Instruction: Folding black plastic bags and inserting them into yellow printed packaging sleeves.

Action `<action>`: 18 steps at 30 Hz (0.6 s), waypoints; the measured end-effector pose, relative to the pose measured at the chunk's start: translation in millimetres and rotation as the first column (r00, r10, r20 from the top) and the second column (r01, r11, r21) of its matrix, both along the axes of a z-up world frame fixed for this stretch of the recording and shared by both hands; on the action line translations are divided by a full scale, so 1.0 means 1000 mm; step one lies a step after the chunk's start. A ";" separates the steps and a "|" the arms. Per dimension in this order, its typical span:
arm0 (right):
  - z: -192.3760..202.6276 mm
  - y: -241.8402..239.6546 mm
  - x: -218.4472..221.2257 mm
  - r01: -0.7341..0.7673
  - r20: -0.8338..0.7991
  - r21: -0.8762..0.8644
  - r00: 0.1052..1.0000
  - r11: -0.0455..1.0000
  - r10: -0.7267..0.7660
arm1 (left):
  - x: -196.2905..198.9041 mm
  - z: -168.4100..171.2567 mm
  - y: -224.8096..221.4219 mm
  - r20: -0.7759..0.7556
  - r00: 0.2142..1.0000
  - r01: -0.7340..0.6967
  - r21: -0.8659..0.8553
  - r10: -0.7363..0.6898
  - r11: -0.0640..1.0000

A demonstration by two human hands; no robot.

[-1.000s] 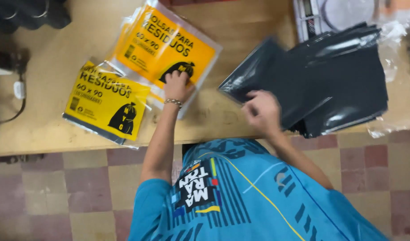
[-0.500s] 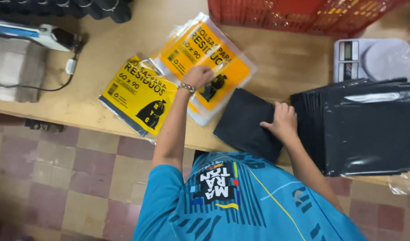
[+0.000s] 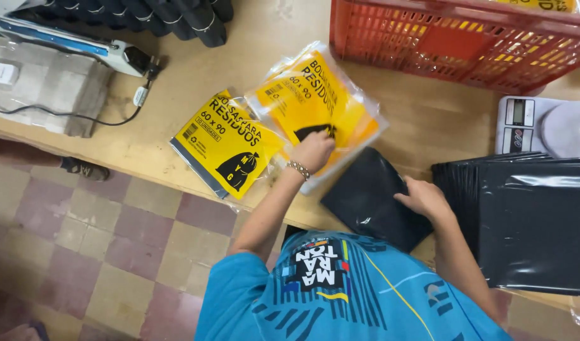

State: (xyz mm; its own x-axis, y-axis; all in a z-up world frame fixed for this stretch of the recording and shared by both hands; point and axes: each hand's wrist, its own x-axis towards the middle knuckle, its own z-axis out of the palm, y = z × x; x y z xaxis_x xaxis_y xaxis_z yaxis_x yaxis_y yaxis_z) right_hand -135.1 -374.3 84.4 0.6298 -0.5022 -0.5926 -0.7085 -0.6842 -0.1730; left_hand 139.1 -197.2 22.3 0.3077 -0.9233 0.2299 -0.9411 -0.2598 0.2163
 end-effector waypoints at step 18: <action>0.006 0.031 -0.053 0.384 0.589 0.639 0.313 0.666 -0.745 | -0.001 -0.017 -0.020 -0.494 0.809 -0.132 0.378 0.320 0.917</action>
State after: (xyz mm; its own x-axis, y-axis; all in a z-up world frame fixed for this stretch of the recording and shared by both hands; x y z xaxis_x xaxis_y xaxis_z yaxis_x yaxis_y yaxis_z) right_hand -188.5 -343.8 89.9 0.5191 -0.8194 -0.2433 -0.3342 0.0674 -0.9401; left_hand 138.5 -217.7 5.3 0.5026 -0.8029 -0.3204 -0.6026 -0.5912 0.5361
